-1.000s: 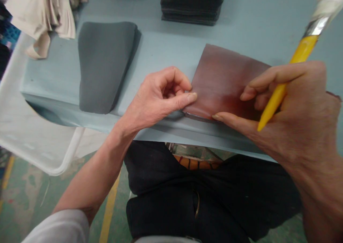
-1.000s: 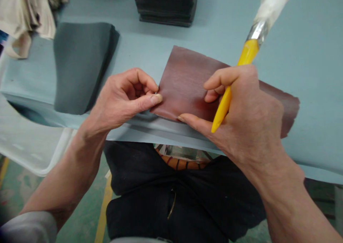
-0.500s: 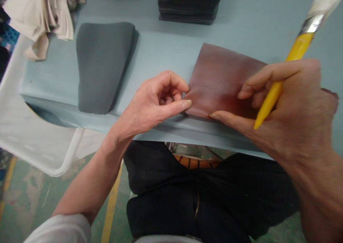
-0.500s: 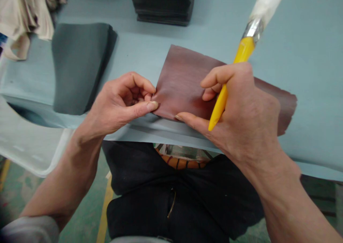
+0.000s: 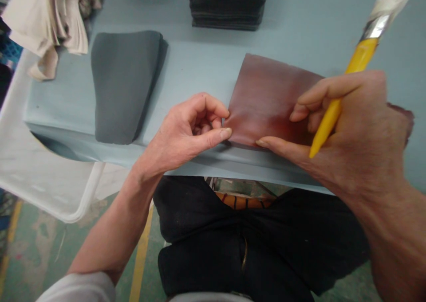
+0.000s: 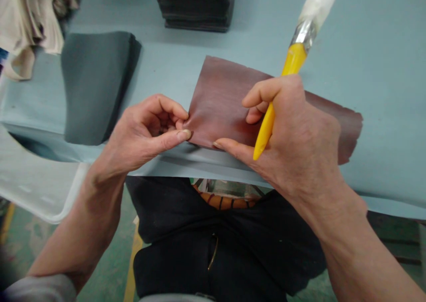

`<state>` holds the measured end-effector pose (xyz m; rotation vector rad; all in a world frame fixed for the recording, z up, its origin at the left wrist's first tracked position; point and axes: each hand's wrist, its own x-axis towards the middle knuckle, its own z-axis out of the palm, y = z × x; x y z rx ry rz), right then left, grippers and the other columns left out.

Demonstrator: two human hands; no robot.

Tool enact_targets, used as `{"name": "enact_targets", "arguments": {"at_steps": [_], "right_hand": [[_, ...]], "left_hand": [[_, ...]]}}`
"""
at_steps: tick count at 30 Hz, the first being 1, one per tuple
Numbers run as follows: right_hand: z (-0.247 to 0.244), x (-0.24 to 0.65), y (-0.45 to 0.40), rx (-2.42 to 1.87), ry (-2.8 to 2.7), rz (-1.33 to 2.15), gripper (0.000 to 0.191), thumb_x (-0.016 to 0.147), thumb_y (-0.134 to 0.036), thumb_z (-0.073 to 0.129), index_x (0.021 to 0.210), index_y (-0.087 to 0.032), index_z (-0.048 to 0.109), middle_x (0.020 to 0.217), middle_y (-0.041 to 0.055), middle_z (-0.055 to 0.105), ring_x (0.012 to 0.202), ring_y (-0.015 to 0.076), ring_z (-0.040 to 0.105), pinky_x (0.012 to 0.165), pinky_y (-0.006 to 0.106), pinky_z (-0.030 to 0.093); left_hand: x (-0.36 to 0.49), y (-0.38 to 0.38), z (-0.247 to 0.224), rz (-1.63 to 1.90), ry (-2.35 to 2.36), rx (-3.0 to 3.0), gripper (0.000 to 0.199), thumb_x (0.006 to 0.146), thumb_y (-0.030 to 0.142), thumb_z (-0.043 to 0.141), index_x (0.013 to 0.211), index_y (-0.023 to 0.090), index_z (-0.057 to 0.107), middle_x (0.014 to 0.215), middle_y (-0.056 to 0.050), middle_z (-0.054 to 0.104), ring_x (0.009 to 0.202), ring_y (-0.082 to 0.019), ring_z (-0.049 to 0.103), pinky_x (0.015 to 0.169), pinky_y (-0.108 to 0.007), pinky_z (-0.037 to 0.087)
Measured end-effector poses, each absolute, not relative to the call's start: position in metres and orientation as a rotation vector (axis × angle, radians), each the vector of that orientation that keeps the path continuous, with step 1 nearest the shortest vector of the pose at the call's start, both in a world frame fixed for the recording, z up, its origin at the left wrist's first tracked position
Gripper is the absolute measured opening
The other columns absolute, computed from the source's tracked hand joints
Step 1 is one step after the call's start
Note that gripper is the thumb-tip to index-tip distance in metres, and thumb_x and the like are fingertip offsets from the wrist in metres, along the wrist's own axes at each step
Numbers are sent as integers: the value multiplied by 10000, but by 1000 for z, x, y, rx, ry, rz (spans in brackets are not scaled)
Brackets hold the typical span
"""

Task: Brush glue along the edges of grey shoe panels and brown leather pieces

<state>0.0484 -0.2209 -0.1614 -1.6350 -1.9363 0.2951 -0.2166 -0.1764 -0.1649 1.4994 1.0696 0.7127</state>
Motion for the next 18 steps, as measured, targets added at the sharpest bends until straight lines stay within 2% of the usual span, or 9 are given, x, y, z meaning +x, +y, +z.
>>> {"name": "enact_targets", "arguments": {"at_steps": [5,9,14,18], "right_hand": [[-166,51,-220,-1548,-1984,218,574,819,-671,875,1120,-271,593,922,19,688,708,227,656,570,358,466],[-169,49,-219,-1488,-2039,151,515,897,-653,820,1137,-266,579,904,11,690,649,205,629,534,347,419],[-172,46,-218,-1478,-1999,46,462,915,-632,798,1096,-264,585,873,9,700,618,202,638,534,338,434],[-172,45,-217,-1454,-2019,54,440,943,-634,756,1095,-251,602,849,15,720,608,203,656,537,327,455]], "left_hand": [[-216,-179,-164,709,1093,1512,306,849,411,910,1002,250,700,883,-10,668,687,-139,558,596,-300,468],[-215,-181,-165,746,1158,1590,334,845,334,876,1087,232,670,936,0,679,647,-107,536,584,-281,465],[-216,-182,-169,768,1220,1807,503,881,310,823,1339,261,621,1109,-31,711,752,-133,590,703,-304,539],[-213,-180,-171,744,1276,2030,576,904,356,823,1420,287,577,1229,-57,722,900,-197,673,866,-386,609]]}}
